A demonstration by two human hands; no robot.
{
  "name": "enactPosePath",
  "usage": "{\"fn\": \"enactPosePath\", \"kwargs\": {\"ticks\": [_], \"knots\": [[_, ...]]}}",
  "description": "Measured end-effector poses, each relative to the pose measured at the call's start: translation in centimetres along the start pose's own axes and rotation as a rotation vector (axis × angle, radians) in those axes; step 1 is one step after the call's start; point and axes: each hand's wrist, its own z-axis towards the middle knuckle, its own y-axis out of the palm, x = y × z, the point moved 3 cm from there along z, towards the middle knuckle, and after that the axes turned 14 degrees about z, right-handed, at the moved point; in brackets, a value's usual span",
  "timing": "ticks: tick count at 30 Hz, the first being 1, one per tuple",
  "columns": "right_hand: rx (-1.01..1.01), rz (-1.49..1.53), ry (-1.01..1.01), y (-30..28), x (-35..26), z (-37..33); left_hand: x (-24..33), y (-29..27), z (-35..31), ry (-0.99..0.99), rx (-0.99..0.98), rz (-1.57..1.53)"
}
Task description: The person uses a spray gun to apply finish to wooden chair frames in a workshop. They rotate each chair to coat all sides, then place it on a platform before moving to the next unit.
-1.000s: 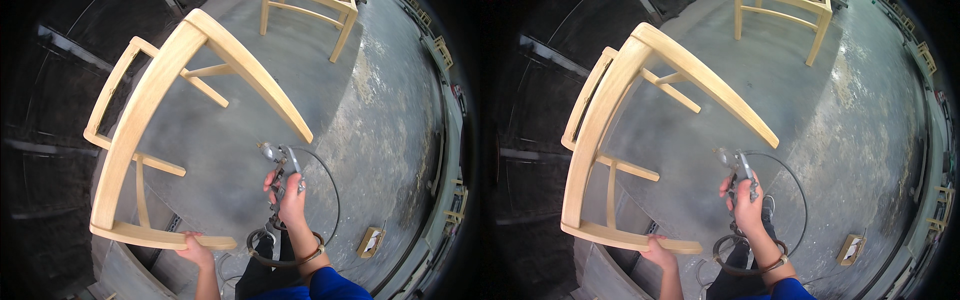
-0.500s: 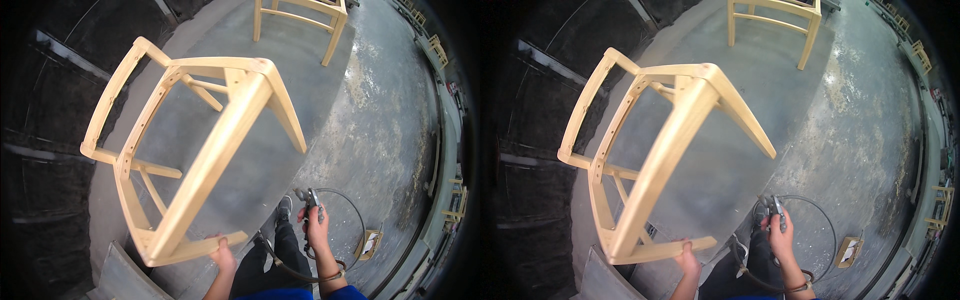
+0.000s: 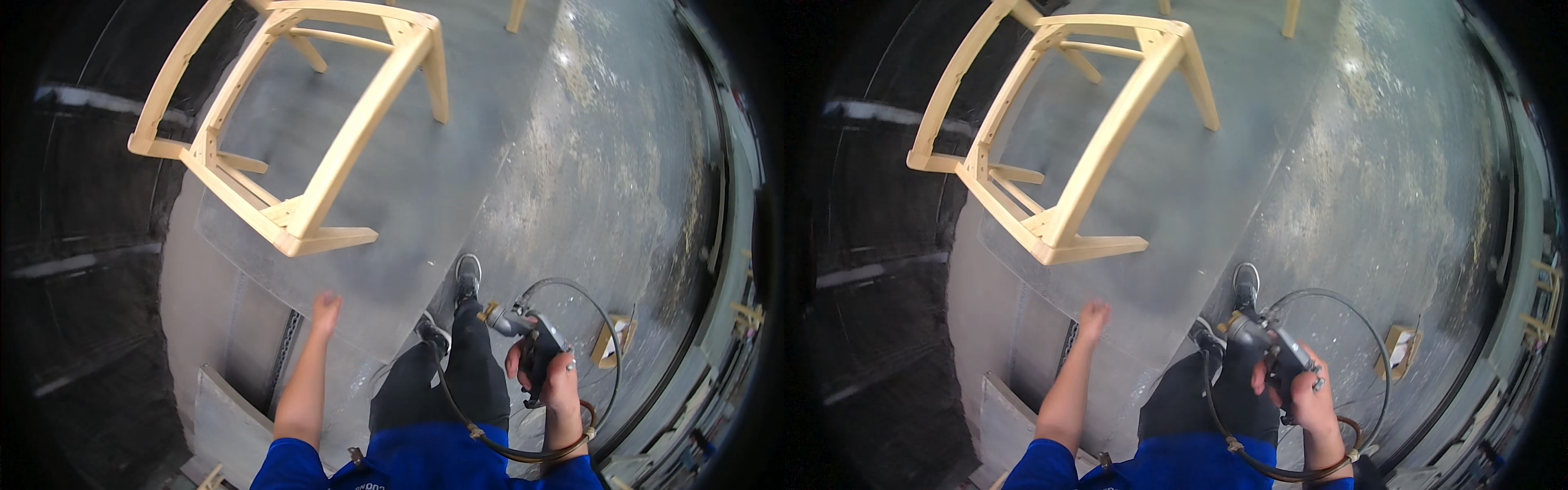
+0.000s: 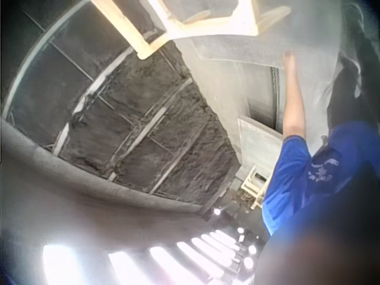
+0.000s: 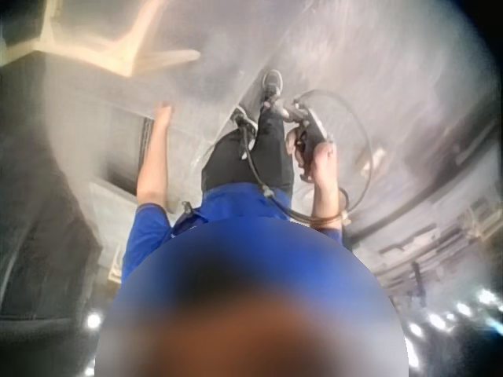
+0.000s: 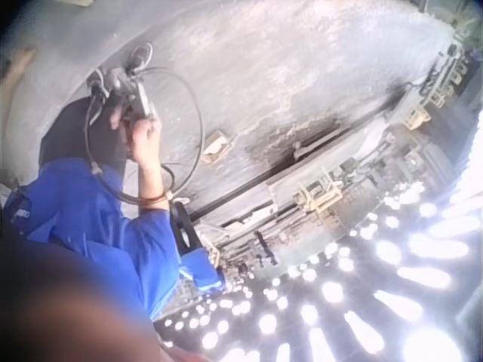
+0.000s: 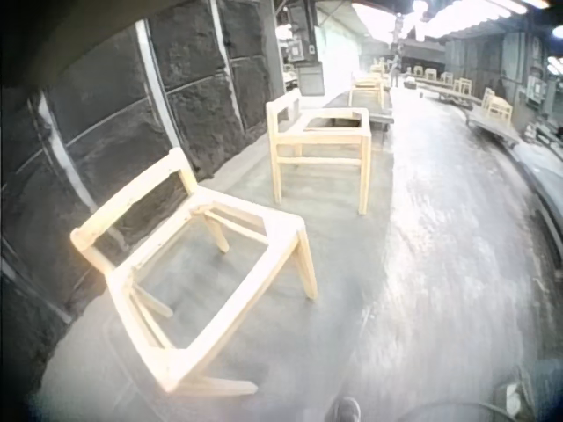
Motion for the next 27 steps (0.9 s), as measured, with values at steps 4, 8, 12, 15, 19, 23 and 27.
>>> {"fn": "enactPosePath", "kwargs": {"ticks": [4, 8, 12, 15, 19, 23, 27], "knots": [[-0.196, 0.238, 0.059, 0.7, -0.3, -3.4, -14.4, -0.4, -6.5, -0.319, -0.172, 0.208], [-0.221, 0.233, 0.072, -0.4, 0.8, -4.8, -22.4, -0.5, -13.0, -0.519, -0.319, 0.315], [-0.063, 0.061, 0.059, -2.6, 3.7, -4.1, -23.6, 0.8, -16.8, -0.494, -0.283, 0.251], [0.053, -0.031, 0.041, -4.4, 4.9, -3.7, -22.8, 2.1, -17.8, -0.482, -0.280, 0.232], [0.064, 0.039, 0.040, -5.6, 3.3, -3.7, -21.5, 3.8, -17.9, -0.498, -0.277, 0.163], [-0.221, 0.231, 0.128, -5.7, -0.8, -2.2, -19.7, 5.9, -18.8, -0.520, -0.218, 0.148], [-0.195, 0.013, 0.256, -8.5, -3.8, 3.2, -16.2, 8.5, -21.0, -0.579, -0.147, 0.065]]}}
